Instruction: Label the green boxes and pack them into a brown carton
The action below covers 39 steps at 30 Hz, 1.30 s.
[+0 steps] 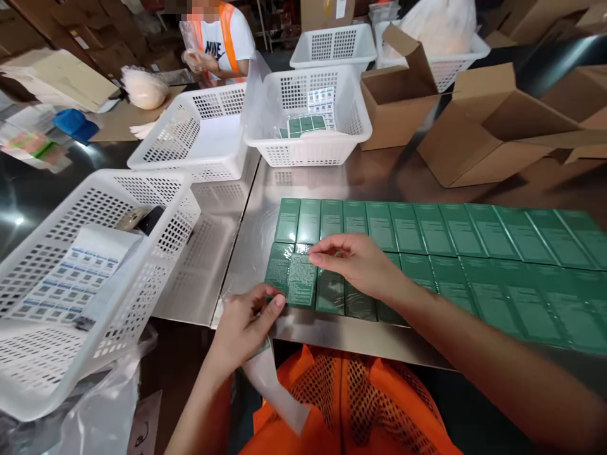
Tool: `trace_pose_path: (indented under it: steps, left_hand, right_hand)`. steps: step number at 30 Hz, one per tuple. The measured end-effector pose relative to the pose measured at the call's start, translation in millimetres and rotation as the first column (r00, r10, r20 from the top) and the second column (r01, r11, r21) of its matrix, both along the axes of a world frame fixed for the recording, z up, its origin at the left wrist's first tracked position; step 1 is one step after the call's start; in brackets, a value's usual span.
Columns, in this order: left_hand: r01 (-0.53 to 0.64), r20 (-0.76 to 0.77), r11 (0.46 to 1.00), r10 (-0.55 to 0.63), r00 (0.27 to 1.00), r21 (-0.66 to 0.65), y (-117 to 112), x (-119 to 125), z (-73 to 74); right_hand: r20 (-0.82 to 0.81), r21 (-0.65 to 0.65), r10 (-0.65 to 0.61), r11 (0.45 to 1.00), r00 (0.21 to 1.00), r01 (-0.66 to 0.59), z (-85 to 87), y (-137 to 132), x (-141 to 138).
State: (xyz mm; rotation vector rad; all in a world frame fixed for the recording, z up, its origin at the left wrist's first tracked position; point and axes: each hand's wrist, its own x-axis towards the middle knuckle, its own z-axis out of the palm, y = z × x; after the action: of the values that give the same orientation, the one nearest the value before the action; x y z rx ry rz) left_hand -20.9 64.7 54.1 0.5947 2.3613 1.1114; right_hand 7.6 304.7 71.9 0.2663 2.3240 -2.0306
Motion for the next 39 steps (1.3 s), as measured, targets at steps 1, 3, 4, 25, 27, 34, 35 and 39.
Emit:
trace_pose_path:
  steps: [1, 3, 4, 25, 27, 34, 35, 39]
  left_hand:
    - [0.008, 0.004, 1.000, -0.008, 1.000, 0.000, 4.1, 1.1, -1.8]
    - [0.009, -0.008, 1.000, -0.009, 1.000, -0.011, 10.3, 1.8, -5.3]
    - [0.007, -0.020, 1.000, -0.007, 1.000, -0.027, 12.5, 1.8, -6.6]
    - [0.072, -0.055, 0.875, -0.112, 0.992, -0.478, 36.0, 2.2, -5.6]
    - [0.076, -0.058, 0.862, -0.121, 0.991, -0.500, 38.0, 1.6, -5.4]
    - [0.104, -0.124, 0.738, -0.248, 0.961, -0.667, 39.8, -0.8, 0.3]
    - [0.107, -0.122, 0.730, -0.254, 0.959, -0.675, 37.5, -0.7, 1.7]
    - [0.073, -0.112, 0.768, -0.186, 0.976, -0.636, 28.6, 2.6, 4.9]
  right_hand:
    - [0.004, 0.004, 0.005, 1.000, 1.000, -0.005, -3.9, -0.8, -1.4]
    - [0.006, 0.045, 0.010, 0.999, 1.000, -0.010, -10.7, -4.1, -1.8]
    - [0.000, 0.085, 0.009, 0.996, 1.000, -0.009, -13.6, -5.9, -1.6]
    - [-0.100, 0.561, -0.086, 0.818, 0.991, 0.128, -45.8, -18.5, 1.5]
    - [-0.100, 0.572, -0.086, 0.810, 0.991, 0.128, -46.7, -19.4, 1.7]
    - [-0.128, 0.620, -0.128, 0.764, 0.984, 0.180, -49.4, -20.8, 2.6]
    - [-0.125, 0.621, -0.149, 0.759, 0.981, 0.194, -48.8, -20.4, 2.8]
    - [-0.100, 0.624, -0.079, 0.771, 0.992, 0.124, -46.6, -18.0, 6.8]
